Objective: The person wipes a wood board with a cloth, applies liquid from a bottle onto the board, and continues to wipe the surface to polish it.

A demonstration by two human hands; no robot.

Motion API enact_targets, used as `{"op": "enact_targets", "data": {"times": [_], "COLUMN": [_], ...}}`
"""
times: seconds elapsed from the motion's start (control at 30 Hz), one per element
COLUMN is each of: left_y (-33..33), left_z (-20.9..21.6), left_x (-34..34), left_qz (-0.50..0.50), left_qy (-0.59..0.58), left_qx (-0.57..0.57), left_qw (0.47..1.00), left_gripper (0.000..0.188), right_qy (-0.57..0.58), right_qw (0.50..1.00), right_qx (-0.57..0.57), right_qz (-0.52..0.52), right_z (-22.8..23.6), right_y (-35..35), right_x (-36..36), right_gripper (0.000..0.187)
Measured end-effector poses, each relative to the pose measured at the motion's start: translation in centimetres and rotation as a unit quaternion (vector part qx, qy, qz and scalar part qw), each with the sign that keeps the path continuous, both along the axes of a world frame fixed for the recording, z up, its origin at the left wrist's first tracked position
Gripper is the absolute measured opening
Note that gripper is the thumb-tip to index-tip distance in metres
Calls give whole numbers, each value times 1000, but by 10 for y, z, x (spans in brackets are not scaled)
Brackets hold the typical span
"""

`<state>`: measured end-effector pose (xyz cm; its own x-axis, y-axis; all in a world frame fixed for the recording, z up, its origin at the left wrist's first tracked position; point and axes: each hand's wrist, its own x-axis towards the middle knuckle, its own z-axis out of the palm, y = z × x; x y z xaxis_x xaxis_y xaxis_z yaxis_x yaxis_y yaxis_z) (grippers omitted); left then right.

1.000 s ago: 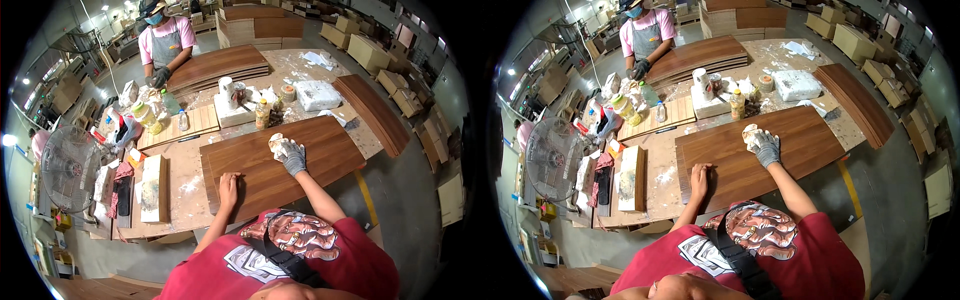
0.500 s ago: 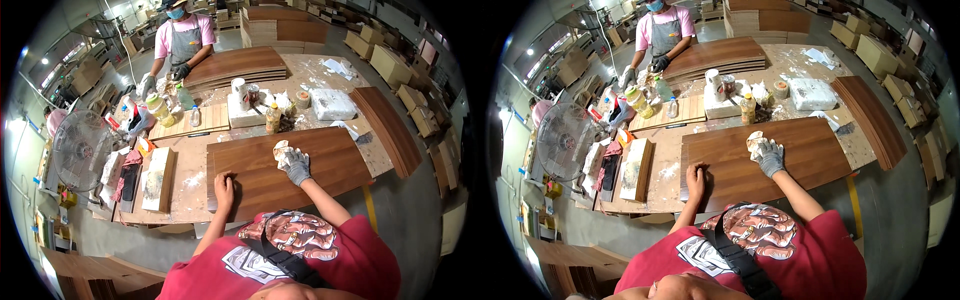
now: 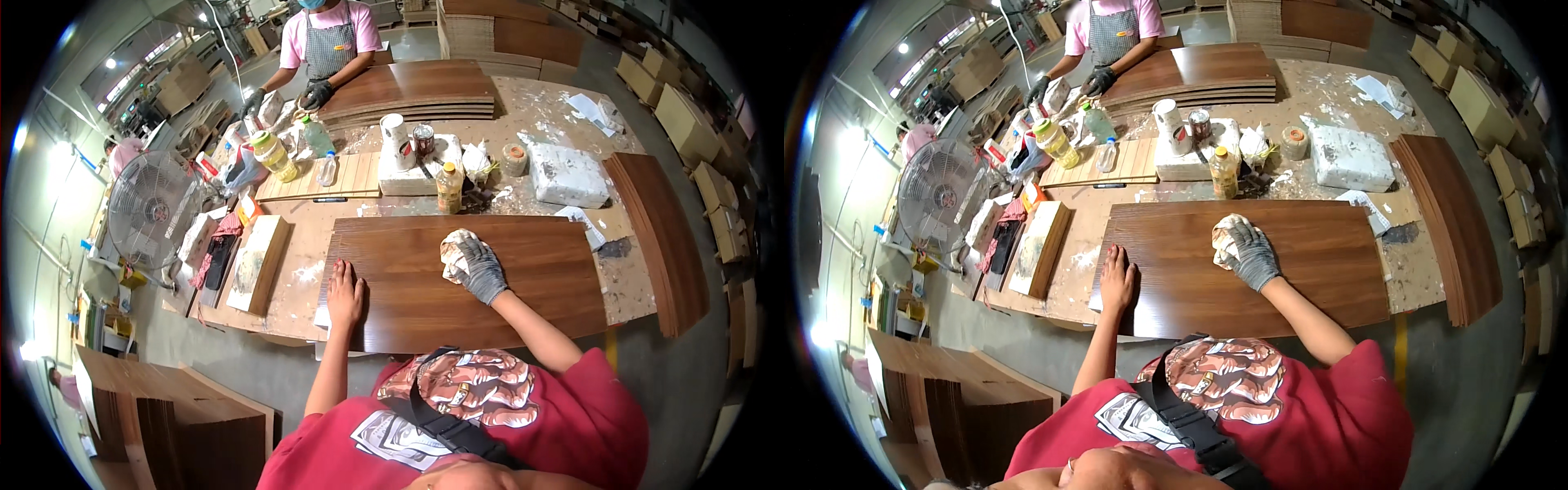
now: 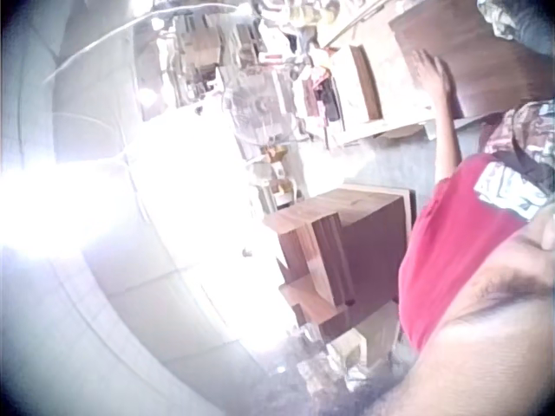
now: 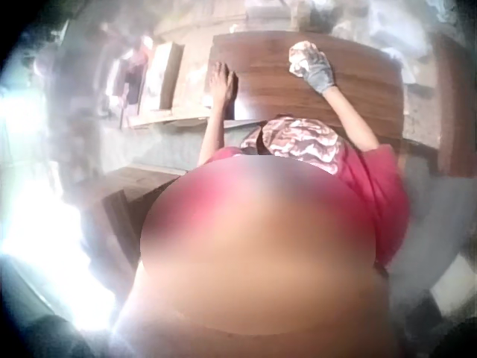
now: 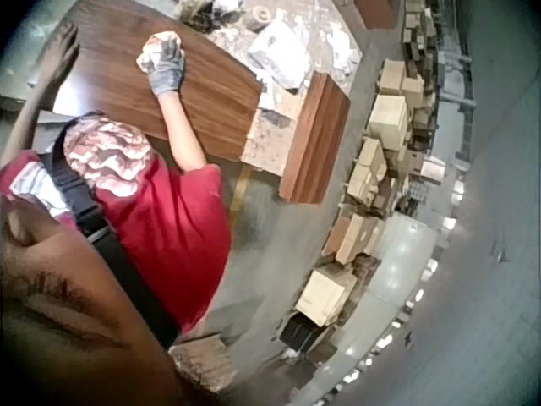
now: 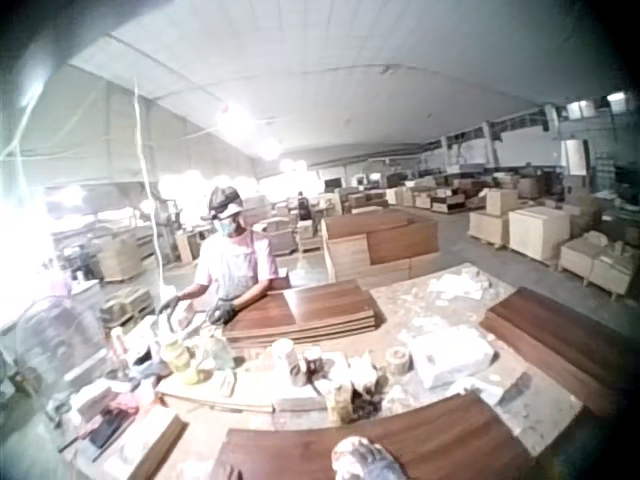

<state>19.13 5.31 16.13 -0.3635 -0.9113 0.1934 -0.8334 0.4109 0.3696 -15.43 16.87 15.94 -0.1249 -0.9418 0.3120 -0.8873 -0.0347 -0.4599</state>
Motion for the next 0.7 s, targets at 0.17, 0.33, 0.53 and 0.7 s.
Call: {"op": "enact_targets", "data": {"times": [0.17, 0.33, 0.53, 0.7], "left_y": [-1, -4, -2, 3], "left_z": [-3, -2, 2, 3], "left_x": [-1, 1, -4, 3], "left_qz": [3, -5, -4, 3], "left_qy": [-9, 7, 25, 23], "left_qx": [-10, 0, 0, -2], "left_qw": [1000, 1000, 1000, 1000], "left_gripper": [58, 57, 55, 55], "right_qy": [109, 78, 99, 133], "right_qw": [979, 975, 962, 979], "right_qx": [118, 195, 221, 127], "right_qz": [123, 77, 124, 87], "right_z": [4, 15, 24, 41], "right_y": [-2, -2, -9, -1], "right_x": [-11, 2, -15, -18], "right_gripper": [61, 68, 72, 69]}}
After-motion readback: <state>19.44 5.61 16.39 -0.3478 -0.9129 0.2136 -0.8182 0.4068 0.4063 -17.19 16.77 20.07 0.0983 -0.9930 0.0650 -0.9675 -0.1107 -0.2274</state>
